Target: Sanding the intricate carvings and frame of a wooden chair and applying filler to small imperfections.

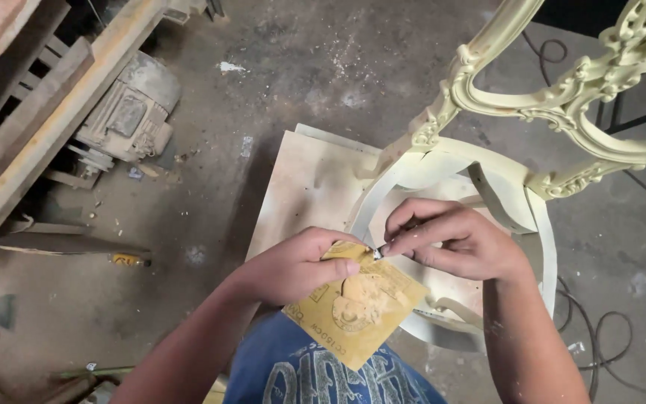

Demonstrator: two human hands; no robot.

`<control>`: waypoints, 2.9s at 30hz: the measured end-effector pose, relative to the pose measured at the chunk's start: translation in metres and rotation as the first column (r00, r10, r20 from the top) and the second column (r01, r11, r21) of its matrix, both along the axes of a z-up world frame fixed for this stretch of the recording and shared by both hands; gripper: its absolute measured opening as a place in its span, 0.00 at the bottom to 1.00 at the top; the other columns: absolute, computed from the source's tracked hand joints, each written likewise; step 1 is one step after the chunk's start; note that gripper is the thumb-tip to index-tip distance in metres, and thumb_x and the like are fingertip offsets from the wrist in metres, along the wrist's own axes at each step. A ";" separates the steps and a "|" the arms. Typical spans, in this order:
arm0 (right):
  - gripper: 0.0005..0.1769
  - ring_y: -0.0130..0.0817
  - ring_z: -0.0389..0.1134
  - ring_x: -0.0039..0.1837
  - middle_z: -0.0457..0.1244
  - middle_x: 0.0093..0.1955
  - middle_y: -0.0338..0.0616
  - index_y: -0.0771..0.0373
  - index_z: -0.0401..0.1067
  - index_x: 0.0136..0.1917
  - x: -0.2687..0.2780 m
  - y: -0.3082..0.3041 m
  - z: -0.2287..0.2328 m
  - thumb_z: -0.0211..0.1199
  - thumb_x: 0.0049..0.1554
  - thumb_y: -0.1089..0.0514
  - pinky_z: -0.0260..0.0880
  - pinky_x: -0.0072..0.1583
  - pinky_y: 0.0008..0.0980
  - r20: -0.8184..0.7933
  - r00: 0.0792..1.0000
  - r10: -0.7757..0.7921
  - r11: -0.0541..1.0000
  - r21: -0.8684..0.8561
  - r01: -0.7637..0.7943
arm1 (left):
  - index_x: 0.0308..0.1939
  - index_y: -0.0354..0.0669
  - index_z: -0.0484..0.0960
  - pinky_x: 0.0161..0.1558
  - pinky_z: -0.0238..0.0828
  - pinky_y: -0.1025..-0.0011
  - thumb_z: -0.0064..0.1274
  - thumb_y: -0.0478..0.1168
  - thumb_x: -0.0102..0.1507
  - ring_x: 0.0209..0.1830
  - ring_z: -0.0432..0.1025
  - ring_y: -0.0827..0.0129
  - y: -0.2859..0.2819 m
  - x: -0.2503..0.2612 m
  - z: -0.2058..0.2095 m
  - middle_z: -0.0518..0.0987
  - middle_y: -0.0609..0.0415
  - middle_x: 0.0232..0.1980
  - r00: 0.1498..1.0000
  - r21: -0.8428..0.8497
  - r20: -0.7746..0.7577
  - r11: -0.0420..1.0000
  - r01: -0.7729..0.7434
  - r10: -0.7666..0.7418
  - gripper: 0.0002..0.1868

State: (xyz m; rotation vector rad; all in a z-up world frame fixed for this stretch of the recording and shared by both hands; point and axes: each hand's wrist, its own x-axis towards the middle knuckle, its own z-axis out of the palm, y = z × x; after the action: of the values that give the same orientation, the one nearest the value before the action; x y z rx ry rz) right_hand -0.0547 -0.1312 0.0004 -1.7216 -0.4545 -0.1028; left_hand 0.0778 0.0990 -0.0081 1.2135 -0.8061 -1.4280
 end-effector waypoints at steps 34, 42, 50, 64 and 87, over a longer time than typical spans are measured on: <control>0.03 0.42 0.67 0.46 0.64 0.46 0.45 0.66 0.78 0.47 -0.177 -0.162 -0.205 0.65 0.59 0.68 0.66 0.48 0.38 0.199 0.335 -0.921 0.141 -0.631 0.763 | 0.47 0.24 0.86 0.38 0.73 0.64 0.52 0.31 0.67 0.39 0.78 0.57 0.014 -0.035 -0.094 0.85 0.41 0.41 0.778 0.508 0.024 0.663 -0.550 0.627 0.12; 0.25 0.45 0.69 0.43 0.68 0.42 0.55 0.62 0.73 0.69 -0.131 -0.032 -0.082 0.64 0.58 0.66 0.70 0.53 0.46 -0.054 0.321 -0.946 0.303 -0.502 0.810 | 0.45 0.31 0.86 0.32 0.77 0.58 0.56 0.36 0.64 0.30 0.77 0.60 -0.026 -0.040 -0.088 0.80 0.43 0.31 0.822 0.329 0.150 0.756 -0.565 0.549 0.10; 0.35 0.41 0.69 0.32 0.72 0.36 0.45 0.57 0.61 0.77 -0.077 0.058 -0.056 0.59 0.56 0.62 0.72 0.38 0.40 -0.181 0.718 -0.672 0.695 -0.488 0.528 | 0.43 0.32 0.84 0.30 0.75 0.69 0.48 0.35 0.68 0.22 0.70 0.72 -0.040 -0.047 -0.053 0.79 0.50 0.26 0.897 0.206 0.073 0.873 -0.441 0.436 0.11; 0.35 0.43 0.73 0.37 0.69 0.31 0.43 0.55 0.65 0.75 -0.066 0.056 -0.055 0.54 0.54 0.64 0.75 0.43 0.44 -0.172 0.759 -0.628 0.673 -0.610 0.419 | 0.31 0.32 0.78 0.22 0.67 0.76 0.44 0.33 0.67 0.16 0.67 0.73 -0.041 -0.040 -0.080 0.73 0.51 0.18 0.908 0.104 0.051 0.902 -0.418 0.415 0.12; 0.47 0.52 0.66 0.32 0.71 0.52 0.49 0.54 0.44 0.85 0.014 -0.057 -0.014 0.61 0.58 0.53 0.59 0.28 0.47 0.512 0.463 -0.723 -0.220 -0.807 0.548 | 0.58 0.44 0.87 0.64 0.69 0.69 0.51 0.52 0.65 0.64 0.75 0.68 0.040 -0.013 -0.080 0.78 0.58 0.67 0.822 0.730 0.271 0.450 -0.515 0.502 0.23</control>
State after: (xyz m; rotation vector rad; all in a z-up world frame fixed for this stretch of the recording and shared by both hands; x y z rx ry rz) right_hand -0.0409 -0.1886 -0.0139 -3.0773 0.9233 -0.5794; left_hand 0.0645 0.1388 -0.0879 1.9263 0.2978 -1.2454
